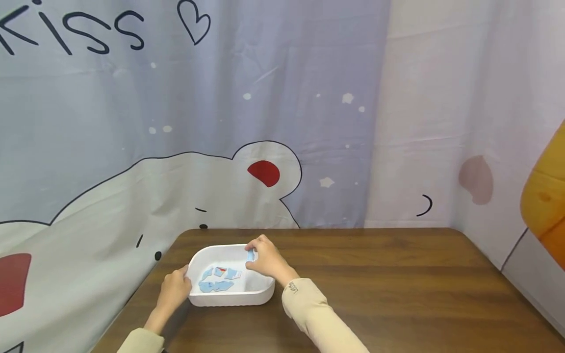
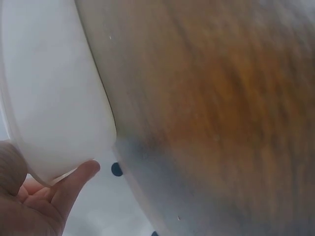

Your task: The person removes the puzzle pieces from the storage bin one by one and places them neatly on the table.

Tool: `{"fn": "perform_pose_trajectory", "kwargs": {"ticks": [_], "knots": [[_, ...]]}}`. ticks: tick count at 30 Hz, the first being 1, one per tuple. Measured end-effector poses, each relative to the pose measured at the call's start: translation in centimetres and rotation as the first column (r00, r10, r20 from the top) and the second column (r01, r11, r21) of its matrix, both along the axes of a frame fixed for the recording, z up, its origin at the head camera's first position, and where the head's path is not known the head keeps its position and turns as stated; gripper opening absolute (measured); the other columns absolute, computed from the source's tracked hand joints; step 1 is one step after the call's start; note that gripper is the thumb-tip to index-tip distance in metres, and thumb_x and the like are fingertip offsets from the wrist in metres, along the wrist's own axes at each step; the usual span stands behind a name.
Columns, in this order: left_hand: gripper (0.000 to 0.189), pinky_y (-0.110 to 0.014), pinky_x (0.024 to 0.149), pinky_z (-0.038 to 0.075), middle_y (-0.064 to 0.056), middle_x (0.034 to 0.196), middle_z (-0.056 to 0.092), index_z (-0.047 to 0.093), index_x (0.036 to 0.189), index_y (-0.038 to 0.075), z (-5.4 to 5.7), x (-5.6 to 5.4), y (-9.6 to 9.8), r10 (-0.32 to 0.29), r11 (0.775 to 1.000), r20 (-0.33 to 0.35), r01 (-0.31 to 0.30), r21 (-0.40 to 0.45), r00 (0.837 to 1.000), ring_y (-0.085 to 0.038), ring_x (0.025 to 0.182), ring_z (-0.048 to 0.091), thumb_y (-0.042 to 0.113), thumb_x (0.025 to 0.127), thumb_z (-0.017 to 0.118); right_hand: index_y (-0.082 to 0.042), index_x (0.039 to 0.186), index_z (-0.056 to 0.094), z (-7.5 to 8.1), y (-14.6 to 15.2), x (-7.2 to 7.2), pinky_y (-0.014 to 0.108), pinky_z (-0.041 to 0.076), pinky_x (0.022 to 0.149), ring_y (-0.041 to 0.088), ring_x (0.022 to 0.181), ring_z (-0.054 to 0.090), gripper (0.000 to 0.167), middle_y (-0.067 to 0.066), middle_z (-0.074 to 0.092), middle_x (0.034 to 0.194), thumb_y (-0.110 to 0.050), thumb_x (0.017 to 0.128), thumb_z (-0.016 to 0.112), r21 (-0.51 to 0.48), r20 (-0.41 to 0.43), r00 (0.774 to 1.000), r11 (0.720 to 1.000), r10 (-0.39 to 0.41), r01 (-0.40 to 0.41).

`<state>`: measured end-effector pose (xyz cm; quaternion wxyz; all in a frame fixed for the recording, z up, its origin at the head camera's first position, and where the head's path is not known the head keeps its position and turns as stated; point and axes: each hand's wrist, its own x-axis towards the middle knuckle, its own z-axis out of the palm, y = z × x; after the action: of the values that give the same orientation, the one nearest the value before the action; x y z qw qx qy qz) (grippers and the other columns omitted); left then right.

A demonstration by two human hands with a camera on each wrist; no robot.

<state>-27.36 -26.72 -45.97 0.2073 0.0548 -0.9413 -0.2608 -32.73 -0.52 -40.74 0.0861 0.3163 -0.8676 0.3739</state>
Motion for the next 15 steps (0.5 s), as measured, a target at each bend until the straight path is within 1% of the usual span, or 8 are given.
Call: {"fn": "perform_pose_trajectory", "kwargs": {"ticks": [4,8,12,15], "knots": [[0.043,-0.062,0.075,0.053,-0.042,0.113,0.06,0.055,0.121,-0.021,-0.1,0.0,0.0,-0.004,1.0,0.013,0.004,0.015,1.0,-0.056,0.094,0.063,-0.005,0.082,0.047,0.001,0.105,0.067,0.4,2.3,-0.3,0.039,0.053,0.086,0.028,0.097,0.061,0.034,0.013,0.06,0.103,-0.006,0.073,0.076,-0.026,-0.032,0.999,0.999,-0.032,0.031],[0.041,-0.062,0.078,0.053,-0.042,0.114,0.059,0.054,0.121,-0.021,-0.1,0.0,-0.1,-0.008,0.999,0.015,0.007,0.047,1.0,-0.057,0.096,0.062,-0.004,0.084,0.047,0.002,0.106,0.066,0.1,5.0,-0.8,0.039,0.054,0.086,0.029,0.096,0.062,0.035,0.012,0.059,0.102,-0.005,0.073,0.077,-0.016,-0.041,0.996,0.997,-0.078,0.077],[0.04,-0.062,0.078,0.053,-0.043,0.113,0.059,0.054,0.12,-0.02,0.0,0.0,-0.2,-0.007,0.997,0.017,0.006,0.075,1.0,-0.056,0.095,0.063,-0.003,0.085,0.048,0.004,0.106,0.064,-0.6,7.5,-1.0,0.039,0.053,0.086,0.03,0.096,0.06,0.037,0.013,0.059,0.102,-0.005,0.073,0.078,-0.007,-0.009,0.993,0.993,-0.122,0.122],[0.04,-0.062,0.079,0.053,-0.043,0.113,0.059,0.054,0.121,-0.02,-0.1,-0.1,-0.3,-0.016,0.995,0.017,0.014,0.096,1.0,-0.056,0.096,0.062,-0.002,0.085,0.049,0.006,0.106,0.062,-1.2,8.9,-1.0,0.041,0.053,0.086,0.033,0.097,0.061,0.038,0.014,0.059,0.102,-0.004,0.073,0.078,0.016,0.038,0.99,0.991,-0.136,0.135]]}}
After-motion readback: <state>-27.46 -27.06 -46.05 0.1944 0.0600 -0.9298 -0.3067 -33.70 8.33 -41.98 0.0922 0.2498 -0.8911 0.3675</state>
